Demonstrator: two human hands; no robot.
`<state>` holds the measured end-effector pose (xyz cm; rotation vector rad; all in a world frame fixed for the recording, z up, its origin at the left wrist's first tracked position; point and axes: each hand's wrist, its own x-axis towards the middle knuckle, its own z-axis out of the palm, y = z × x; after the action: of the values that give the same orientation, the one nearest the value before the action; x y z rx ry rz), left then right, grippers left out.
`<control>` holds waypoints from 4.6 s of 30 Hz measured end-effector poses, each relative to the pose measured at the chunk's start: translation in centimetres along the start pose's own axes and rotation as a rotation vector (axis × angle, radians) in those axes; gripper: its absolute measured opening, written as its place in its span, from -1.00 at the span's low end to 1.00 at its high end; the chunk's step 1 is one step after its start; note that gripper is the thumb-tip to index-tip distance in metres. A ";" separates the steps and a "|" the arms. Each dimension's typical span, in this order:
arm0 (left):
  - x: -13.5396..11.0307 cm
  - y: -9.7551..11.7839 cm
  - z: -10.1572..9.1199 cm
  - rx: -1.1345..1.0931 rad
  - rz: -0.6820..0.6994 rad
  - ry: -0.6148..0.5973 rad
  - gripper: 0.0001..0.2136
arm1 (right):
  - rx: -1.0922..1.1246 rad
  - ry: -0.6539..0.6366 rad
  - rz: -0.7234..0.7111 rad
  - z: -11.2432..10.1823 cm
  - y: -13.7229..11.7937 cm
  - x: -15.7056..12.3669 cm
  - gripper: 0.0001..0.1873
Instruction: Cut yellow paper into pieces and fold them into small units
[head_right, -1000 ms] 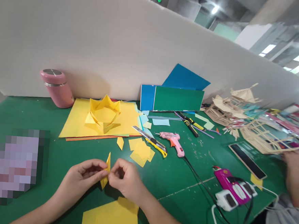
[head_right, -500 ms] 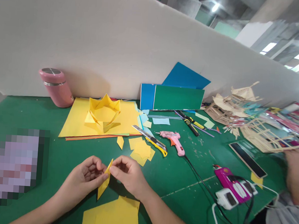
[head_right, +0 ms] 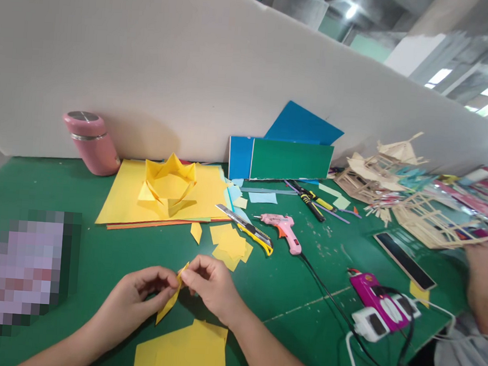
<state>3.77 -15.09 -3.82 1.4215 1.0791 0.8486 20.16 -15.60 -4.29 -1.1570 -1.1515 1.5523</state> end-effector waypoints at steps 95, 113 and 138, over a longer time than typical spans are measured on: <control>0.1 -0.7 0.1 0.255 0.255 0.000 -0.80 | 0.092 0.084 -0.018 0.2 0.6 0.4 -0.46; 0.4 0.0 -0.2 -0.222 -0.177 -0.028 -0.65 | 0.100 0.286 -0.006 0.5 -0.1 0.2 -0.52; 0.2 -0.2 0.0 -0.262 -0.125 0.046 -0.63 | 0.049 0.177 -0.098 1.1 0.0 -0.2 -0.57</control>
<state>3.81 -14.94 -4.03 1.1101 1.0382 0.8994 19.13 -15.94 -4.08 -1.1635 -1.0319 1.3673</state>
